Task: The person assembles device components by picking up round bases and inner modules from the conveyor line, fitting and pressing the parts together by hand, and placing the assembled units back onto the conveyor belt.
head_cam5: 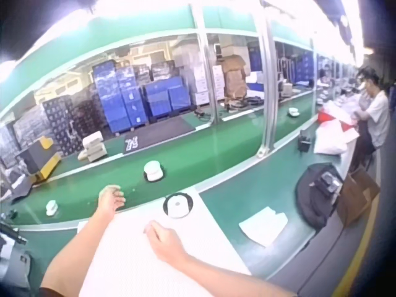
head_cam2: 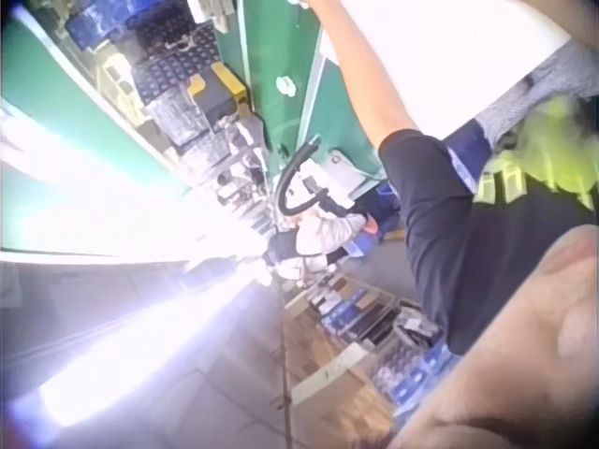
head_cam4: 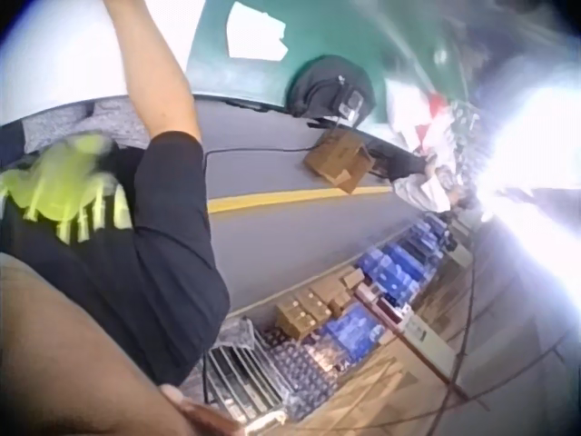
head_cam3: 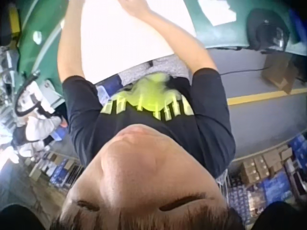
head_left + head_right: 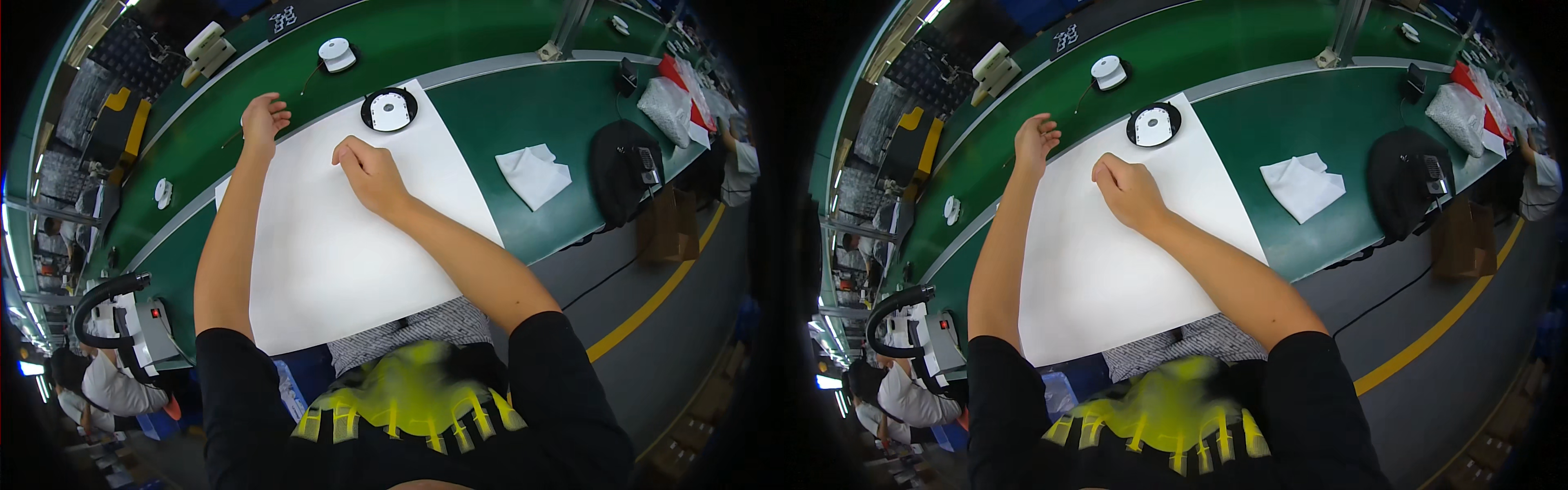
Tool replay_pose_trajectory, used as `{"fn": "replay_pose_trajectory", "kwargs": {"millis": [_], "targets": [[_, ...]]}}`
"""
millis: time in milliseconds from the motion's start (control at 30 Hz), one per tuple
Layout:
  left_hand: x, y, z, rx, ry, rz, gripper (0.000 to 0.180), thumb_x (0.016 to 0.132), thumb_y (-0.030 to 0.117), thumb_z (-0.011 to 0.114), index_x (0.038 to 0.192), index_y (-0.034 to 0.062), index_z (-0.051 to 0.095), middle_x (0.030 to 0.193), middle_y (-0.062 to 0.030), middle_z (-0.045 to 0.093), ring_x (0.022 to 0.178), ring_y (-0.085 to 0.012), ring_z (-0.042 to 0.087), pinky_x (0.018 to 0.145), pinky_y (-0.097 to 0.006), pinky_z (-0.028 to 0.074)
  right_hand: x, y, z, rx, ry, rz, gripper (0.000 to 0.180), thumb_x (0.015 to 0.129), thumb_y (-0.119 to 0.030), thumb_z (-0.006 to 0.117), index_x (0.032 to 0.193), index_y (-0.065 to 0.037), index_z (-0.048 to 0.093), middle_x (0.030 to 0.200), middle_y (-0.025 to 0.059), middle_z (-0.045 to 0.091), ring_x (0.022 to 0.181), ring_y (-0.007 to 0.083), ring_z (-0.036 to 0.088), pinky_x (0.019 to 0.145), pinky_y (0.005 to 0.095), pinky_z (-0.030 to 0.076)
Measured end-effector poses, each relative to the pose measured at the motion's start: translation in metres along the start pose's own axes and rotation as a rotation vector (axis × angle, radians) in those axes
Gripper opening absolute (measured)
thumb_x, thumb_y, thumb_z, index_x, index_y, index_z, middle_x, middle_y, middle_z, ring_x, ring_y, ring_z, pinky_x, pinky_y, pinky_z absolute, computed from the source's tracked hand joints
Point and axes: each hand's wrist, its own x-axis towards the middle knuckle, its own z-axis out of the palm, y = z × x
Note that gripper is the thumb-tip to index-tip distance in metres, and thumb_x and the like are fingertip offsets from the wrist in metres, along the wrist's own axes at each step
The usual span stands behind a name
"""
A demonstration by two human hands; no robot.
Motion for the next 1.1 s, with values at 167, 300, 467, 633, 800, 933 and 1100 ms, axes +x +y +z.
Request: {"fn": "replay_pose_trajectory", "kwargs": {"millis": [167,300,467,633,800,933,1100], "targets": [[-0.037,-0.002,0.028,0.63,-0.282,-0.035,0.043,0.094,0.041,0.06,0.113,0.0014,0.063,0.091,-0.0096,0.066,0.065,-0.0141,0.058,0.059,-0.029,0.053,0.003,0.002,0.006,0.032,0.01,-0.074,0.025,0.1,-0.021,0.047,0.087,-0.004,0.059,0.059,0.0101,0.053,0.05,0.0182,0.048,0.052,0.0339,0.038],[-0.047,0.005,0.083,0.646,-0.481,-0.117,0.047,0.087,0.044,0.07,0.101,-0.0004,0.07,0.083,-0.0073,0.064,0.065,-0.014,0.058,0.056,-0.027,0.046,0.004,0.01,0.004,0.091,0.126,-0.16,0.021,0.1,-0.017,0.049,0.089,-0.003,0.06,0.063,0.0058,0.054,0.055,0.0123,0.045,0.054,0.0296,0.037],[-0.057,0.008,0.094,0.797,-0.566,-0.131,0.029,0.084,0.03,0.072,0.093,0.0032,0.066,0.085,-0.0085,0.064,0.07,-0.0143,0.059,0.062,-0.028,0.047,0.001,0.008,-0.003,0.126,0.213,-0.233,0.021,0.1,-0.015,0.049,0.088,-0.002,0.06,0.067,0.0011,0.054,0.058,0.0073,0.043,0.054,0.0258,0.035],[-0.117,0.019,0.023,-0.455,-0.413,-0.343,0.047,0.084,0.013,0.046,0.127,-0.0051,0.049,0.128,-0.0228,0.056,0.119,-0.039,0.056,0.101,-0.058,0.048,0.001,0.004,-0.014,0.151,0.265,-0.215,0.023,0.101,-0.015,0.047,0.087,-0.004,0.06,0.063,-0.0037,0.043,0.056,0.0045,0.034,0.052,0.0242,0.028],[-0.181,-0.004,-0.101,-1.133,-0.601,-0.307,0.078,0.073,0.015,0.044,0.146,-0.0086,0.029,0.152,-0.0343,0.026,0.138,-0.0535,0.033,0.096,-0.072,0.045,0.003,0.003,-0.005,0.079,0.168,-0.195,0.023,0.101,-0.014,0.047,0.085,-0.003,0.061,0.063,-0.0016,0.049,0.055,0.0046,0.035,0.05,0.0252,0.028],[-0.255,-0.013,-0.119,-1.343,-0.589,-0.305,0.069,0.088,0.031,0.048,0.154,0.0179,0.03,0.158,-0.0313,0.013,0.145,-0.0523,0.014,0.098,-0.075,0.038,0.002,0.006,-0.004,0.005,0.108,-0.188,0.022,0.1,-0.013,0.048,0.085,-0.003,0.061,0.065,-0.0022,0.049,0.057,0.004,0.035,0.051,0.0249,0.029],[-0.317,-0.055,-0.122,-1.288,-0.196,-0.278,0.054,0.095,0.057,0.045,0.14,0.0292,0.051,0.142,-0.0245,0.045,0.122,-0.0435,0.048,0.076,-0.047,0.048,0.01,0.023,-0.002,-0.021,0.045,0.037,0.02,0.101,-0.015,0.045,0.092,-0.004,0.06,0.068,0.0003,0.052,0.06,0.0056,0.039,0.054,0.0253,0.032]]}}
